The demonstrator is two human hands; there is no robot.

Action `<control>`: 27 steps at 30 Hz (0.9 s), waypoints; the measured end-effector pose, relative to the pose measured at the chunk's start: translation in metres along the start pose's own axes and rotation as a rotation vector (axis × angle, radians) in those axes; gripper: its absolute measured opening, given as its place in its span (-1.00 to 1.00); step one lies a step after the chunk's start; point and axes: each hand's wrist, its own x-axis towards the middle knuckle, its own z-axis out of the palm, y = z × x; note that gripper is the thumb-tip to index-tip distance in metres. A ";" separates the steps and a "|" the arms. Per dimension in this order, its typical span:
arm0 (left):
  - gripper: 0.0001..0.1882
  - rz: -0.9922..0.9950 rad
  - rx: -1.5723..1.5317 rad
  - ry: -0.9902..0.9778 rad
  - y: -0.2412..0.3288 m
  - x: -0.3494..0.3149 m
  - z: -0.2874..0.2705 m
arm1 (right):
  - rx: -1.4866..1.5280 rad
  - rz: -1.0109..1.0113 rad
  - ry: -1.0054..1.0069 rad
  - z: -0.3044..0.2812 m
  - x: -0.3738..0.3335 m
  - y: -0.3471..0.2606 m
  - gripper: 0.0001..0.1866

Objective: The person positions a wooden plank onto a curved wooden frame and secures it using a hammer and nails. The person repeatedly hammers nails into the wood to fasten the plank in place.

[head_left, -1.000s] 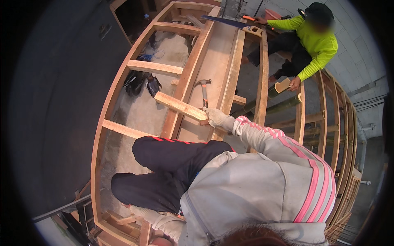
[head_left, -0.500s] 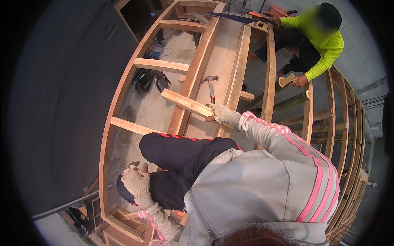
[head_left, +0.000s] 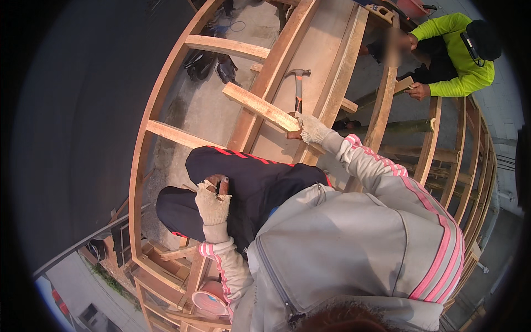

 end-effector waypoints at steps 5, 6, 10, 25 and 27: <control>-0.82 -0.044 -0.176 0.080 -0.011 -0.004 0.001 | 0.103 -0.114 -0.007 0.002 0.007 0.000 -0.13; -0.80 -0.057 -0.234 0.091 -0.013 -0.003 0.001 | 0.127 -0.168 0.012 0.003 0.009 0.003 -0.13; -0.76 -0.290 -0.177 0.071 -0.007 0.002 0.000 | 0.226 -0.129 -0.065 0.003 0.018 0.016 -0.14; -0.87 -0.059 -0.383 0.106 0.007 0.019 0.046 | 0.222 -0.110 -0.069 -0.015 0.008 -0.008 -0.07; -0.87 -0.085 -0.352 0.101 0.014 0.019 0.050 | 0.186 -0.108 -0.058 -0.019 0.008 -0.013 -0.08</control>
